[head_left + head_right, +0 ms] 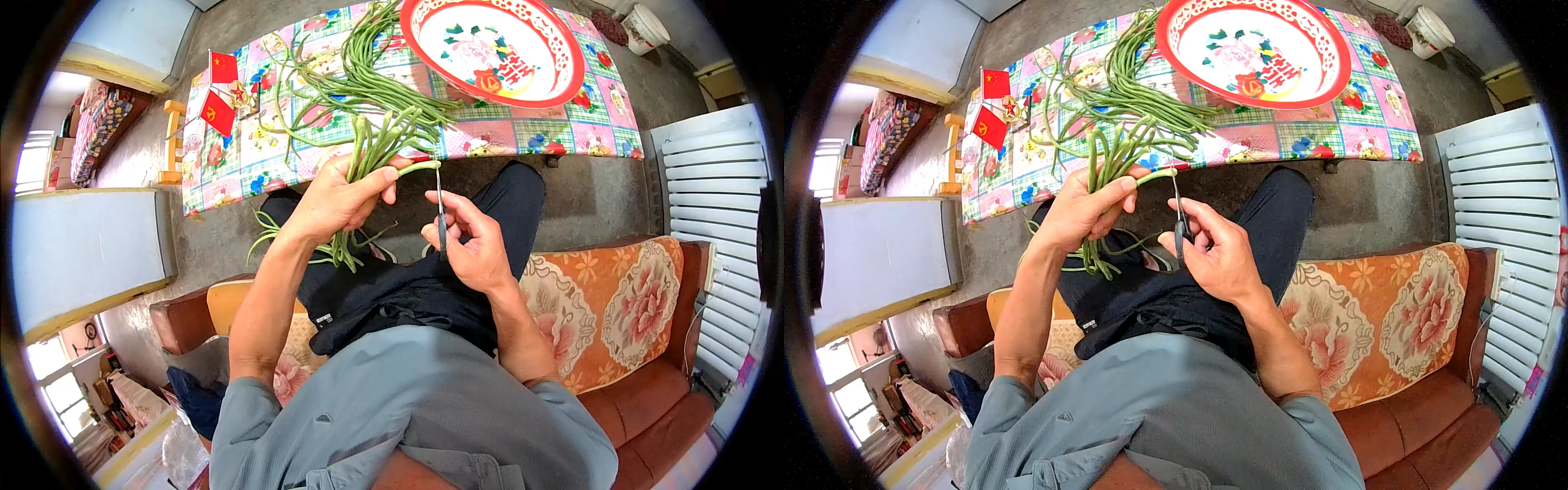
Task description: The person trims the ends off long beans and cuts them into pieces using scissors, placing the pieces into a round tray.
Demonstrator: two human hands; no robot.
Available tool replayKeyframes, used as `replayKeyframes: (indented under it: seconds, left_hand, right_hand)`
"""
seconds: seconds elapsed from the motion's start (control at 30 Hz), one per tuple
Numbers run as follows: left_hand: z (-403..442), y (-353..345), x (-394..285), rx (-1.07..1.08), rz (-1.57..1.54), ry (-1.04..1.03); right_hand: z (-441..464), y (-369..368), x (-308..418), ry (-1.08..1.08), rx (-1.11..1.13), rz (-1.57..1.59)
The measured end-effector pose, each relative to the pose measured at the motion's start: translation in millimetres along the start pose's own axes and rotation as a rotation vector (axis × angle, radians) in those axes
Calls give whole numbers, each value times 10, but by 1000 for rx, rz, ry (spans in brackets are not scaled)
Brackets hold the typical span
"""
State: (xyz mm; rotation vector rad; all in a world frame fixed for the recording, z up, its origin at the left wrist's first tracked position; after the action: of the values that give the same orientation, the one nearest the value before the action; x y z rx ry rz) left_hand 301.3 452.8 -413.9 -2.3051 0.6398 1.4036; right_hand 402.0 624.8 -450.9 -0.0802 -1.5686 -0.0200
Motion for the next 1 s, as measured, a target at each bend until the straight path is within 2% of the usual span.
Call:
replayKeyframes:
  seconds: [1.0]
  left_hand:
    - [51,-85,-55,50,5,6]
  right_hand:
    - [-98,83,66,7,17,45]
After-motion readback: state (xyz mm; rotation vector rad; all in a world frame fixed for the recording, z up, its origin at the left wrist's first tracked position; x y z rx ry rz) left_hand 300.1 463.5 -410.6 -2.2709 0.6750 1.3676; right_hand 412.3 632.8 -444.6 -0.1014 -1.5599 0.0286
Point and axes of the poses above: each hand's wrist, its own z-axis towards the middle knuckle, its own y-axis out of the back of the hand, x = y × z, the point moved 6 cm from there along z, towards the middle knuckle, and after that the axes turned 3 degrees about z, right-handed, at the moved point
